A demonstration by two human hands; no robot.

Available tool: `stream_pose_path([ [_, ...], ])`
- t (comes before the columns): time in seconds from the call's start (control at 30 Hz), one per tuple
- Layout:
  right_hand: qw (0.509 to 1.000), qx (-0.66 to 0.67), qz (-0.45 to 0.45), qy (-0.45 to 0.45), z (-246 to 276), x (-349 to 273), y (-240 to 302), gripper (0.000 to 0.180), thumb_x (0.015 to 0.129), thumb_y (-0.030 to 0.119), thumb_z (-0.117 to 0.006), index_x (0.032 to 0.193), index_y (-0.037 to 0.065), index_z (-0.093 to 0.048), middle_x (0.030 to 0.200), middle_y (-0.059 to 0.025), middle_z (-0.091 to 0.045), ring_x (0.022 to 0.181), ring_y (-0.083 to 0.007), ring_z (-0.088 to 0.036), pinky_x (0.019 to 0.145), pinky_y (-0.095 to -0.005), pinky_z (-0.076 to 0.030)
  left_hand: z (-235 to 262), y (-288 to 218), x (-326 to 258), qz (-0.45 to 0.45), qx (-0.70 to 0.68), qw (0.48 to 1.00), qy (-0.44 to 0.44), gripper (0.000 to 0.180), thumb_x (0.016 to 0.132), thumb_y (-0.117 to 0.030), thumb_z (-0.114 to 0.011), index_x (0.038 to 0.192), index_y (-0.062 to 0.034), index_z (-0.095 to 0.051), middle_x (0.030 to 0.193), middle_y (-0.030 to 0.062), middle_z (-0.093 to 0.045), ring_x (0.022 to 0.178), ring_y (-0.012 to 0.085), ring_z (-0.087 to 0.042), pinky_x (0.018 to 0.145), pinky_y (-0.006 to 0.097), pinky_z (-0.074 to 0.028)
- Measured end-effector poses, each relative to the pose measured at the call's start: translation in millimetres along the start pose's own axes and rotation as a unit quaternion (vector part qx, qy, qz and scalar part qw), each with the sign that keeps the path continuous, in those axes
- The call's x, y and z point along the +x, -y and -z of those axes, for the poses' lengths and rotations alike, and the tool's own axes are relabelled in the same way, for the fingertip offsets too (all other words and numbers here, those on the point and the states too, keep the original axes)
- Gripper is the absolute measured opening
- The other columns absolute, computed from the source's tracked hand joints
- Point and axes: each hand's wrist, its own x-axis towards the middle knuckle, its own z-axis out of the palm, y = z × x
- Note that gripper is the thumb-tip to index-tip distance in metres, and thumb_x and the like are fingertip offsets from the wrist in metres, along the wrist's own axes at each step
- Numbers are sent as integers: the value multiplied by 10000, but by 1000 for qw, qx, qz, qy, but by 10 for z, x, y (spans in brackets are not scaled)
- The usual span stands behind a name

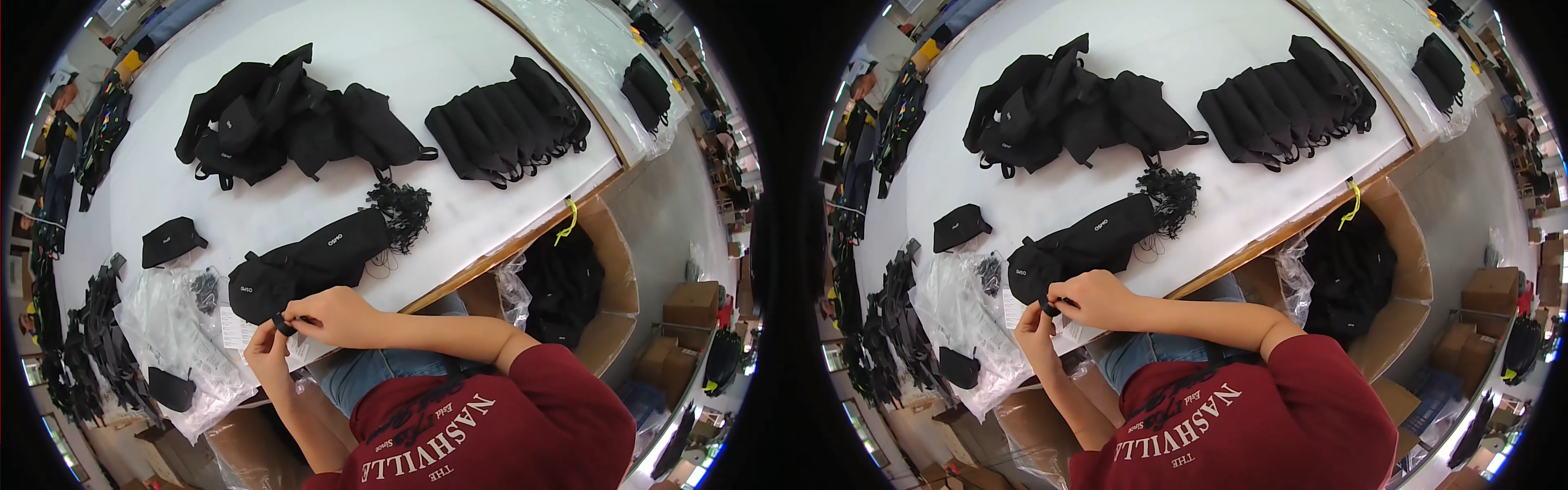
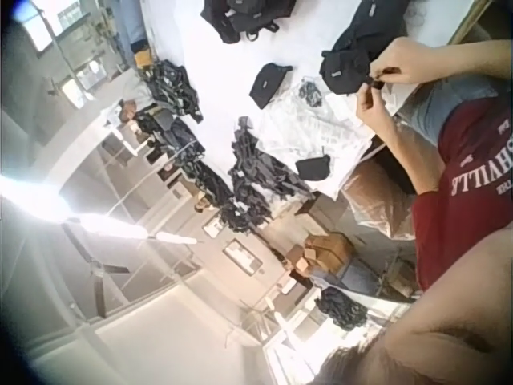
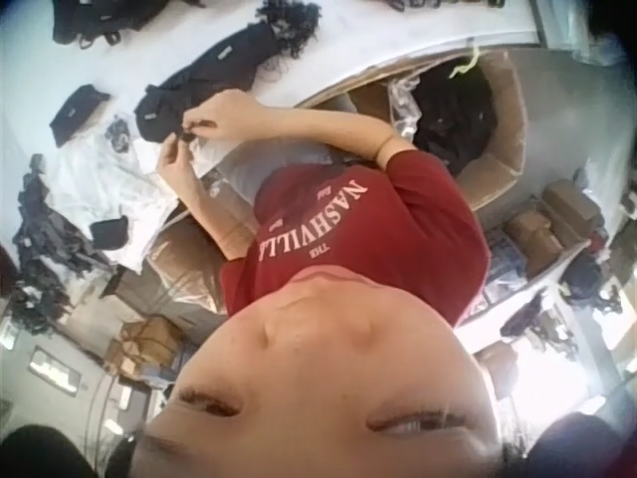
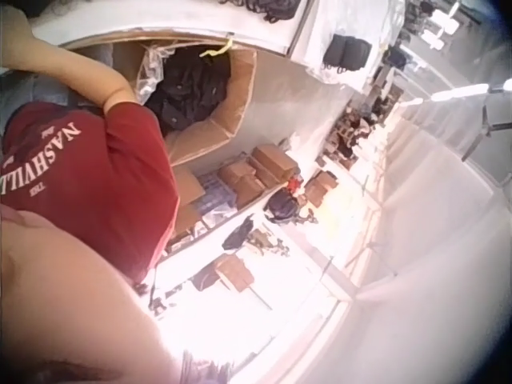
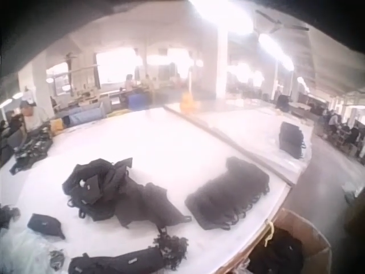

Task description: Placing silica gel packets and product tags into black zippered pouches.

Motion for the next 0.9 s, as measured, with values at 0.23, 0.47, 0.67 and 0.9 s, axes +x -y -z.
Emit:
stream_pose_path([
  [0.23, 999, 28, 38, 10, -50, -48, 21, 147, 823, 162, -636, 951, 98, -667, 653, -66, -598, 538, -188, -562, 512, -292, -422, -79, 161, -153, -136, 27, 986, -97, 88, 802, 42, -659, 889, 43, -655, 897, 43, -594, 692, 67, -490, 589, 196, -386],
  [0.47, 892, 429, -141, 39, 149, -63, -133, 106, 909, 69, -561, 1002, 54, -510, 731, 60, -468, 675, -24, -412, 623, -192, -340, -234, -65, -180, -180, -68, 958, -214, 38, 893, -48, -553, 903, -13, -560, 868, 55, -566, 667, 71, -469, 616, 188, -370],
  [0.67, 896, 426, -121, 27, 349, -27, 3, 103, 898, 55, -578, 970, 45, -506, 831, -34, -589, 826, -86, -560, 727, -218, -428, -298, -156, -184, -73, -254, 963, -54, 70, 931, -89, -499, 910, -22, -503, 680, 48, -527, 536, 78, -428, 513, 212, -371],
  [0.9, 892, 426, -147, -19, 359, -64, 36, 108, 867, 62, -631, 915, 40, -537, 837, -77, -675, 808, -113, -634, 649, -222, -445, -460, -272, -203, -86, -99, 991, -36, 50, 890, -73, -608, 902, -24, -611, 567, -88, -437, 503, -18, -291, 476, 183, -173],
])
